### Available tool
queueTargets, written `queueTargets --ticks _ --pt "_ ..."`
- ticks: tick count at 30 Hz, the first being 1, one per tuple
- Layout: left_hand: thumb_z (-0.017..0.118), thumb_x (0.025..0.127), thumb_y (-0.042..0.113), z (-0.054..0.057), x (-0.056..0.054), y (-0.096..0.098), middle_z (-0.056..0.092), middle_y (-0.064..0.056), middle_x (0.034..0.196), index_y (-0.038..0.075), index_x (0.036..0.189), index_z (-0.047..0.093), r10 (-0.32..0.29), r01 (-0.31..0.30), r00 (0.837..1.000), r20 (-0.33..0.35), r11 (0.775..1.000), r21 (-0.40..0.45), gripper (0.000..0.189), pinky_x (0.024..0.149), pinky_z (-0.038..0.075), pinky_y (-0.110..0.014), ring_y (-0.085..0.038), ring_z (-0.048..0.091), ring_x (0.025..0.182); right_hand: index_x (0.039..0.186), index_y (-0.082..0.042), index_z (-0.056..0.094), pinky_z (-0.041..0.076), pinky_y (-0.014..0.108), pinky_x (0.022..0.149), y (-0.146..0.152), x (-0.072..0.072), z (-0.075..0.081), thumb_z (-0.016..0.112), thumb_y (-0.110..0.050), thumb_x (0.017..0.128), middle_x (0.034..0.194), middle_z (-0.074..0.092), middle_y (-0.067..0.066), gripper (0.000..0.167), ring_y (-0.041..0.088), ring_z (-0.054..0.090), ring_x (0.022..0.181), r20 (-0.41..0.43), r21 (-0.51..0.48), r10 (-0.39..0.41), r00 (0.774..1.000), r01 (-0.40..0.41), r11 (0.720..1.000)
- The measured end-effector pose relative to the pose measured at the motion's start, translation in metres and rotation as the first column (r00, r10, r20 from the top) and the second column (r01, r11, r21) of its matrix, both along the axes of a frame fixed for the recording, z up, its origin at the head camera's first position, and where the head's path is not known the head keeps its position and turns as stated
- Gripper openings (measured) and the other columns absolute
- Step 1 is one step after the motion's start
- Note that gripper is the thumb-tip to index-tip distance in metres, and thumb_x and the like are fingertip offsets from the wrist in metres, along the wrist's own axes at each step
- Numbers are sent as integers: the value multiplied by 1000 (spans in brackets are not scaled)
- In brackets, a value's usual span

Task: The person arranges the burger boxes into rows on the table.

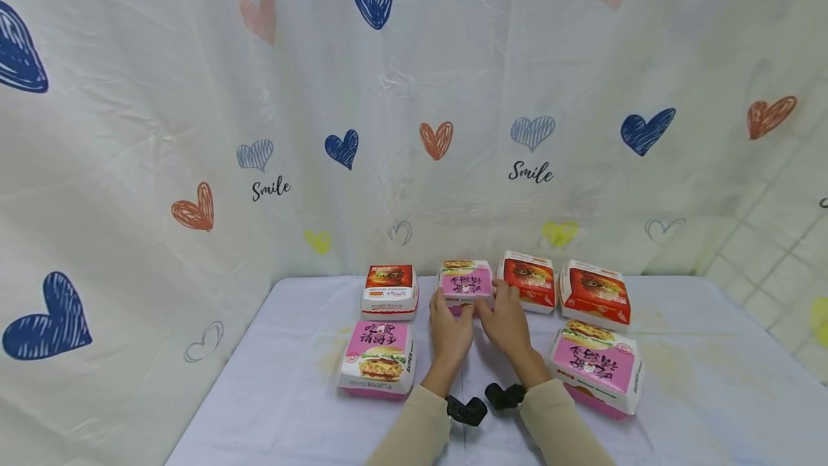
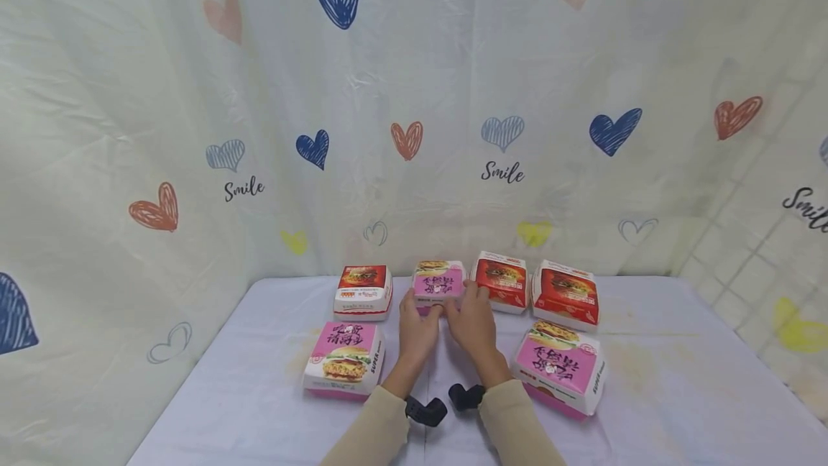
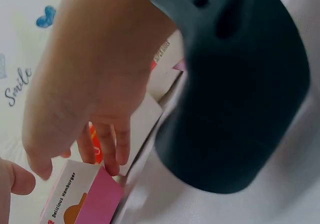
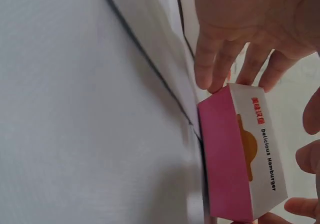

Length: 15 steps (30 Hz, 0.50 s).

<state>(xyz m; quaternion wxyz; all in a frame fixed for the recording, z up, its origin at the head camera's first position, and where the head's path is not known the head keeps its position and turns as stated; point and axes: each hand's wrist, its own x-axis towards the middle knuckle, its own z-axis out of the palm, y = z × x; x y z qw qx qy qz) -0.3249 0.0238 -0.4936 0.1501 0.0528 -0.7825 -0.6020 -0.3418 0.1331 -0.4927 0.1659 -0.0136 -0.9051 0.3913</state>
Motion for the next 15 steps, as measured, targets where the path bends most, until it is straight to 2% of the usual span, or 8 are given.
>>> queueTargets --ticks 7,15 --pt "66 92 19 0 -1 -1 41 -22 157 -3 154 35 3 -3 1000 10 1000 19 73 116 35 -60 -44 40 144 142 3 43 50 61 87 2 6 11 50 -36 102 140 47 31 56 45 61 105 77 67 -55 995 50 997" --pt "66 94 19 1 1 -1 39 -20 157 -1 153 34 1 -1 1000 15 999 34 70 118 34 -59 -41 39 146 143 -1 47 50 55 84 6 9 17 49 -34 103 129 57 23 51 36 60 101 123 73 -80 989 72 995"
